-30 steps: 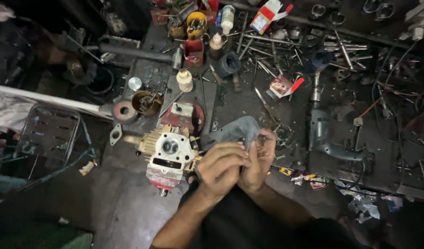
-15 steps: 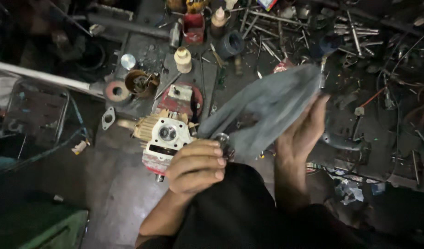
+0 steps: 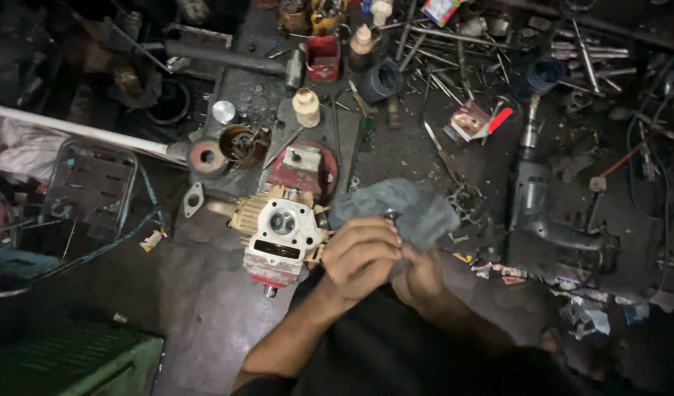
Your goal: The person cleans a small engine component clamped in a bench vise using a rag. They repeatedly wipe the exterior surfaces and openings of the part, then remove it from the vise and continue wiping it by hand.
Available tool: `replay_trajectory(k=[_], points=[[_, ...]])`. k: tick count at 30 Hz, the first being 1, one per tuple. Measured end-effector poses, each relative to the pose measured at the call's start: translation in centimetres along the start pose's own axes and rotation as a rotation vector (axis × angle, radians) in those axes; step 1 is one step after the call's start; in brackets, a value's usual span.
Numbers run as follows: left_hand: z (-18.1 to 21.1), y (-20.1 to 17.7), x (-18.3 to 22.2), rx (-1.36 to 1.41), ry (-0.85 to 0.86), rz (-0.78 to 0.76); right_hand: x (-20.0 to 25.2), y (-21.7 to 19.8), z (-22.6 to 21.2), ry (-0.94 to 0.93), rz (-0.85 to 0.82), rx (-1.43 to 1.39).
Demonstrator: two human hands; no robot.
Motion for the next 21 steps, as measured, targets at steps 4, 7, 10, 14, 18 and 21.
replay_trajectory(k=[4, 7, 10, 14, 18, 21], points=[[0.1, 0.6, 0.0, -0.011, -0.035, -0.023, 0.0, 3.2, -1.7, -0.190, -0.067, 0.112], [0.0, 0.8, -0.2, -0.026, -0.044, -0.028, 0.3, 5.1, -1.8, -0.218, -0.131, 0.112], [0.1, 1.4, -0.7, -0.005, -0.052, -0.103, 0.3, 4.3, -1.8, -0.227, -0.002, 0.114], [0.1, 0.8, -2.0, 0.040, -0.126, -0.200, -1.2, 3.6, -2.8, -0.252, -0.022, 0.228], [-0.3, -3.4, -4.3, -0.275, -0.123, -0.097, -3.1, 1.6, -4.3, -0.146, 0.067, 0.274], [-2.2, -6.1, -6.3, -0.590, -0.116, -0.052, -3.4, 0.9, -5.8, -0.063, 0.008, 0.099]])
Point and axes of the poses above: each hand's wrist, its own x-axis away from the middle knuckle, its own y-axis out of the palm, z = x × y, the point moved 8 cm from there along -x, towards the middle knuckle, and after that the axes turned 13 degrees about -y, right-handed, at the moved point
